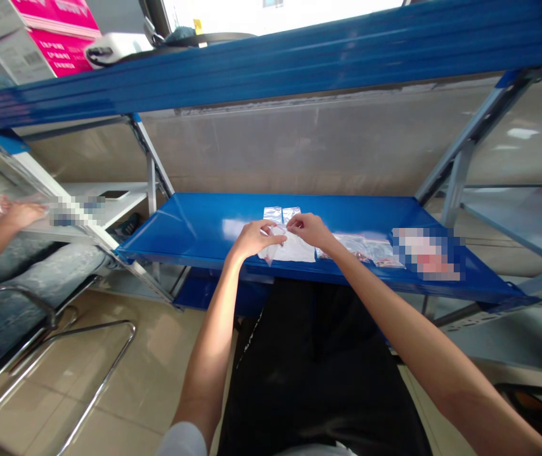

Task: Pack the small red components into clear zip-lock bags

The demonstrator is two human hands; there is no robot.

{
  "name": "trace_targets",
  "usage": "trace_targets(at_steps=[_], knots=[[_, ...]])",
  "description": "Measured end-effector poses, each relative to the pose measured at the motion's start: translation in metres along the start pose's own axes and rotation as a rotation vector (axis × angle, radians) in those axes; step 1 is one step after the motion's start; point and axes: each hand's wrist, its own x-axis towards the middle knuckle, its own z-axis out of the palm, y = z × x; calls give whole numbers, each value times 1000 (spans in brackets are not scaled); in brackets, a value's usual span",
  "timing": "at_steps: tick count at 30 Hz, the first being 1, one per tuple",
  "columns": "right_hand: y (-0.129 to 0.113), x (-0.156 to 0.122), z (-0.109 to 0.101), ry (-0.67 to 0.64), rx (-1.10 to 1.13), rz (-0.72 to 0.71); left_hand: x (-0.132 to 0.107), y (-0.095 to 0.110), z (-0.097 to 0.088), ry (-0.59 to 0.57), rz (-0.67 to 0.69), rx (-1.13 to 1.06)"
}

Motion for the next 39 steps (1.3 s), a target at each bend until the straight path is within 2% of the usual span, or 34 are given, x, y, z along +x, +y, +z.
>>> trace_targets(at_steps=[5, 10, 18, 27, 39], knots=[[9, -6, 33, -10, -164, 35, 0, -4, -1, 12, -42, 12], [15, -5, 48, -33, -209, 41, -2, -9, -3, 37, -50, 13], [17, -2, 49, -64, -239, 57, -5, -7, -8, 52, -61, 23], [19, -5, 51, -52, -234, 101, -7, -4, -6, 40, -78, 35], [18, -9, 51, -63, -207, 84, -8, -4, -7, 38, -64, 33]])
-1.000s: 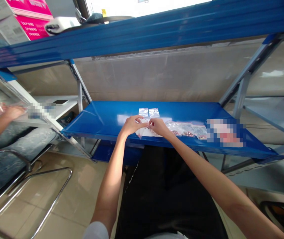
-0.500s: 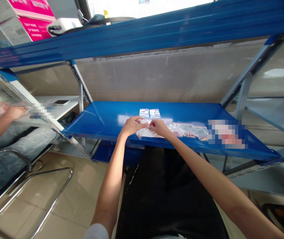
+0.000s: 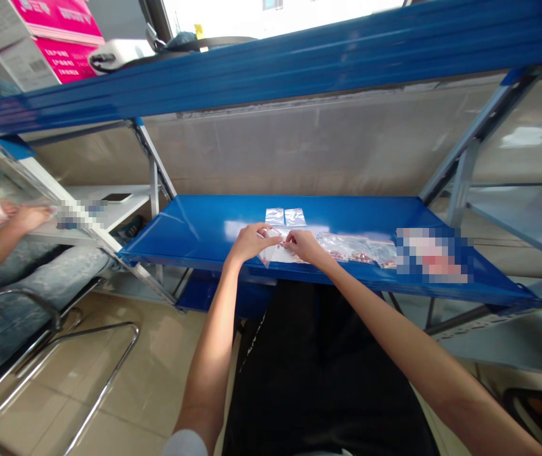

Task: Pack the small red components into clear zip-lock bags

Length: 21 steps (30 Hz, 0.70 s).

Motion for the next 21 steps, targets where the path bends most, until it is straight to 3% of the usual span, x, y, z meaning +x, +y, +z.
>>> trace_targets(at_steps=[6, 13, 21], knots=[[3, -3, -14, 64, 164, 16, -4, 4, 1, -1, 0, -9], [-14, -36, -60, 130, 733, -87, -19, 17, 23, -26, 25, -131], [-32, -61, -86, 121, 597, -135, -23, 31, 35, -98, 80, -234]])
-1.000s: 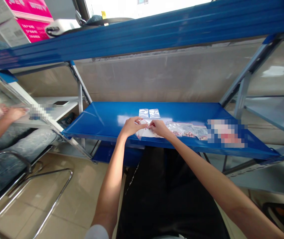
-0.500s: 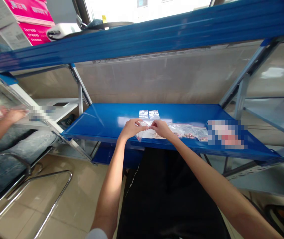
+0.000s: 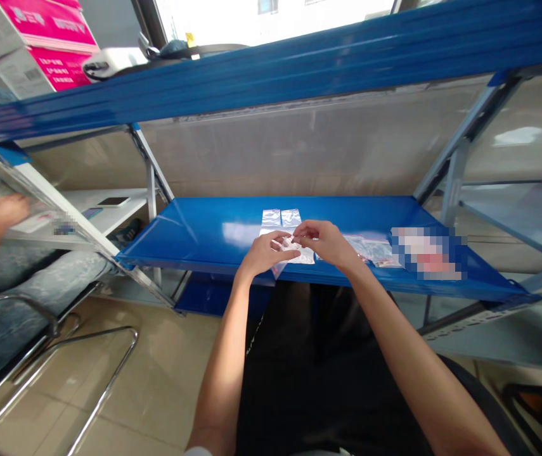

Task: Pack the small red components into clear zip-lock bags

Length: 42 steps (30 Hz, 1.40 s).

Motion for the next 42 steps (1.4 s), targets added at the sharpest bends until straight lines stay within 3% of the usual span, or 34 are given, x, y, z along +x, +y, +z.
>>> trace_targets(at_steps=[4, 8, 12, 14, 17, 20, 27, 32, 42], knots=[[-5, -1, -2, -50, -102, -40, 0, 3, 1, -21, 35, -10], [-11, -7, -5, -134, -25, -38, -2, 6, 2, -33, 49, -67], [-13, -26, -6, 33, 69, 45, -2, 9, 6, 26, 54, -154], [-10, -39, -1, 53, 105, 63, -4, 10, 12, 63, 38, -191], [-3, -56, 12, 34, 164, 64, -9, 9, 28, 94, -9, -287], [7, -67, 21, 109, 138, 90, -17, 4, 49, 146, -44, -408], [20, -80, 11, 179, 340, 261, -24, -11, 83, 333, -44, -490], [23, -84, 4, 271, 394, 350, -22, -11, 91, 368, -52, -506], [17, -88, 1, 335, 336, 259, -25, -12, 97, 357, -97, -468]])
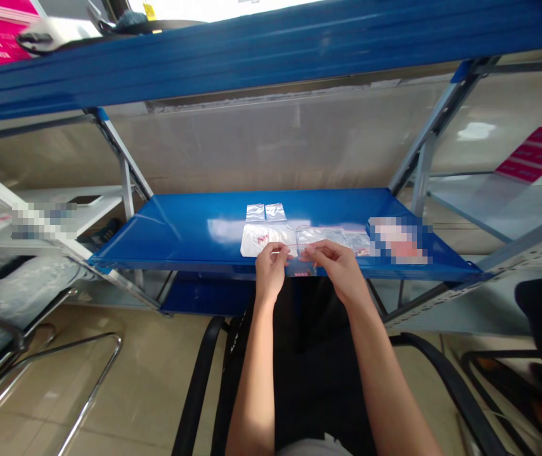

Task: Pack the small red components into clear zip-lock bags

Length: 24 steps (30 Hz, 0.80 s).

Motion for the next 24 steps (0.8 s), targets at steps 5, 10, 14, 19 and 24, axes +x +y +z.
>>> trace_targets(at_steps=[5, 10, 14, 19, 24], knots=[[-6, -2, 1, -14, -17, -16, 0, -3, 2, 47, 22, 54], [-8, -1, 2, -127, -25, -10, -2, 2, 1, 48, 37, 58], [-1, 2, 2, -83, -68, -56, -3, 6, -3, -14, 5, 27], [5, 4, 0, -41, -91, -58, -4, 8, -7, -86, 39, 94], [3, 3, -4, -83, -79, -28, -4, 7, -6, -71, 117, 178]])
